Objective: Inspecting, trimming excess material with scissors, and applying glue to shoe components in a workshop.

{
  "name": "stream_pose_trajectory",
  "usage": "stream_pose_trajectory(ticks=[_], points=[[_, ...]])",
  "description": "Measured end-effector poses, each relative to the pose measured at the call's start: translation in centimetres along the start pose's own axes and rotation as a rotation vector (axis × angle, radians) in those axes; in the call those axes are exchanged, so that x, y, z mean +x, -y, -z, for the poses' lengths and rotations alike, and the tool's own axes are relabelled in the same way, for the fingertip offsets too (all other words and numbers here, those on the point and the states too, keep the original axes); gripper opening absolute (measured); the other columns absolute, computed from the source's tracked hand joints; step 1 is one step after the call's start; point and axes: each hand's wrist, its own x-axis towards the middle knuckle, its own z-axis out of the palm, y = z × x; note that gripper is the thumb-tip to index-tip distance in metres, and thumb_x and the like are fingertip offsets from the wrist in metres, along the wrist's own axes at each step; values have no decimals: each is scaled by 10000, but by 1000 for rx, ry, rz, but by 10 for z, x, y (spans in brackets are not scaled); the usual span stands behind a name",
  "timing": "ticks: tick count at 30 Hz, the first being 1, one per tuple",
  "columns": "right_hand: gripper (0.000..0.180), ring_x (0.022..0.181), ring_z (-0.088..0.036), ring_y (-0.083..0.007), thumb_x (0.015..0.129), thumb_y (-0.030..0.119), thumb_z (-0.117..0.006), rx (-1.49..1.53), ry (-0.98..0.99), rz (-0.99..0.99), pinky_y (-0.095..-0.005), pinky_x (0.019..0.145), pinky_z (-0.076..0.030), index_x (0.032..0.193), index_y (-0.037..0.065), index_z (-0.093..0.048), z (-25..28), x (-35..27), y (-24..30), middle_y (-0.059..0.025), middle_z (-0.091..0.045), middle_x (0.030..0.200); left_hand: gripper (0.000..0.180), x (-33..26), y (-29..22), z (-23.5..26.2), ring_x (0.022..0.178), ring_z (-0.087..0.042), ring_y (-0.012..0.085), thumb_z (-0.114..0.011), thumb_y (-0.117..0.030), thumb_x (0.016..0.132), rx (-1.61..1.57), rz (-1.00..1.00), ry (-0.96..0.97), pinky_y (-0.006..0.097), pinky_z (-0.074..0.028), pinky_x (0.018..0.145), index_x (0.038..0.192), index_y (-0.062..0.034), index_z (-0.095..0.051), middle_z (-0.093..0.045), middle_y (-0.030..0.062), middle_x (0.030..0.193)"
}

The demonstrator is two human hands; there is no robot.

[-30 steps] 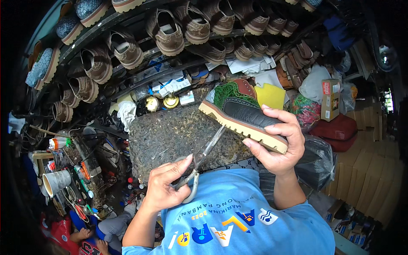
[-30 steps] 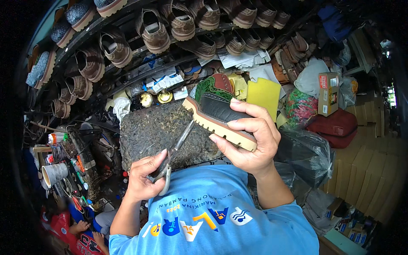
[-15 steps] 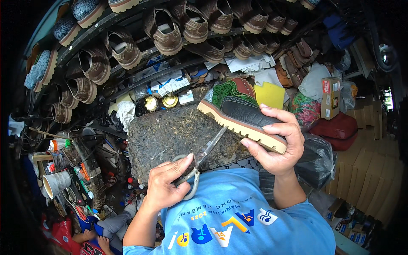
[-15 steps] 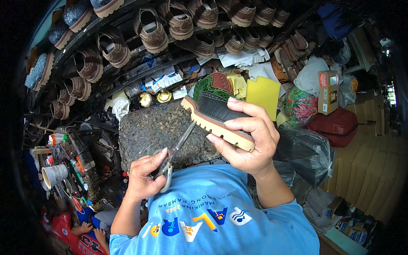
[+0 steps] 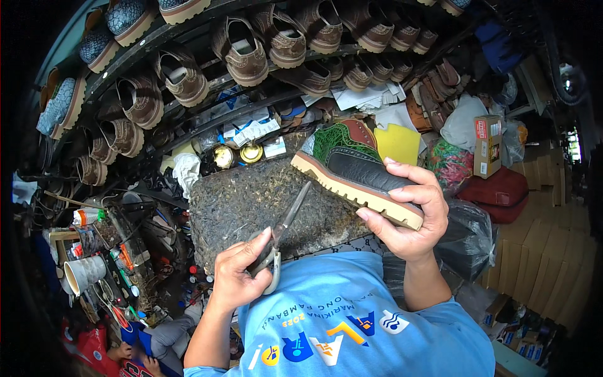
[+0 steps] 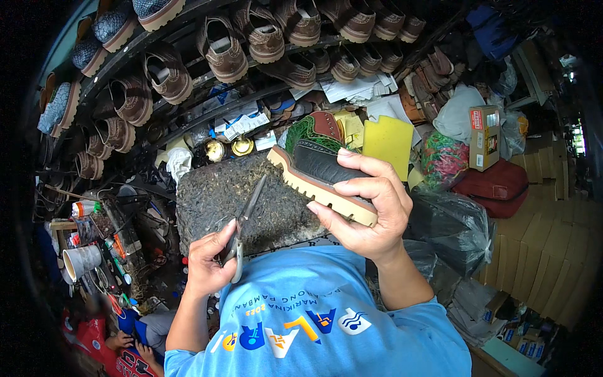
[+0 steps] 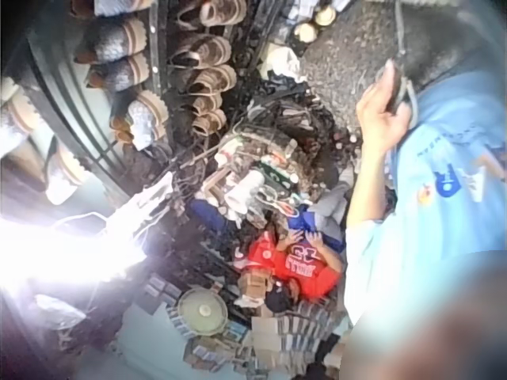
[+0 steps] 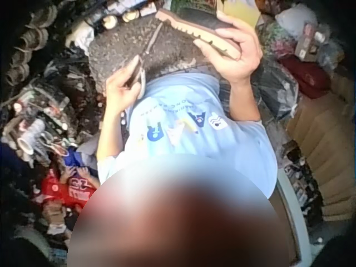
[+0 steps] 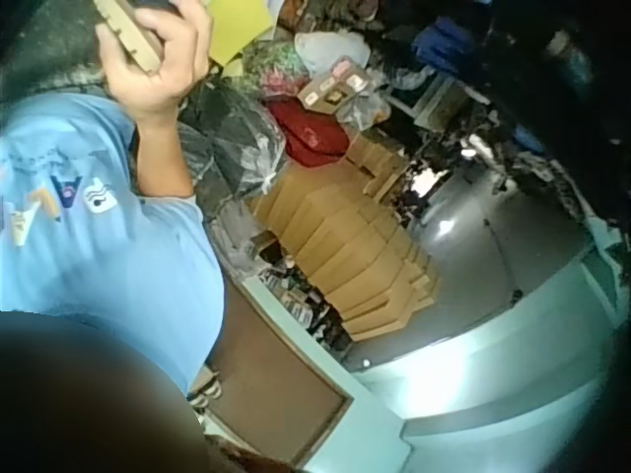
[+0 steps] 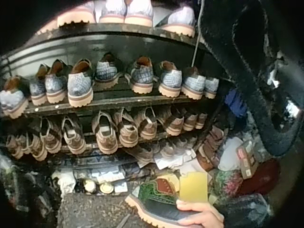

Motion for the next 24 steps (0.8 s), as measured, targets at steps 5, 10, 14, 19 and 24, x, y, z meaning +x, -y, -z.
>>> stream_pose_trajectory(ticks=[5,10,14,19,24], points=[[491,1063,-709,-314,607,89,-973,-12,-16,-51,-396,901,-584,957,43,-632,3,-2,-3,-244,-687,1152,705,7,-1,-7,837,-729,303,-668,-14,613,73,-81,11,365,-567,794,1318,-29,-676,-745,191,1120],[489,1064,-707,-316,607,87,-972,-6,-21,-54,-398,899,-584,956,38,-634,2,-2,-3,-244,-687,1150,711,13,-3,-12,775,-712,284,-659,-8,594,61,-129,-5,349,-559,749,1304,-18,-684,-744,205,1128],[481,1065,-707,-317,604,83,-971,4,-17,-37,-403,907,-583,951,35,-641,1,-2,-1,-241,-689,1143,725,17,1,-13,782,-704,302,-652,-15,583,95,-177,-11,360,-558,767,1308,-14,-680,-739,204,1146],[478,1066,-707,-318,605,81,-970,9,-24,-49,-404,910,-583,950,35,-643,1,-1,-1,-239,-690,1139,736,20,-1,-9,748,-676,304,-658,-13,576,151,-183,-11,369,-554,753,1312,-16,-677,-743,186,1133],[484,1058,-709,-314,608,87,-970,-2,-21,-49,-399,902,-583,957,37,-638,3,-2,-3,-240,-691,1139,740,28,-7,-1,737,-672,287,-650,7,580,336,-213,2,364,-556,738,1318,-42,-682,-754,164,1077]])
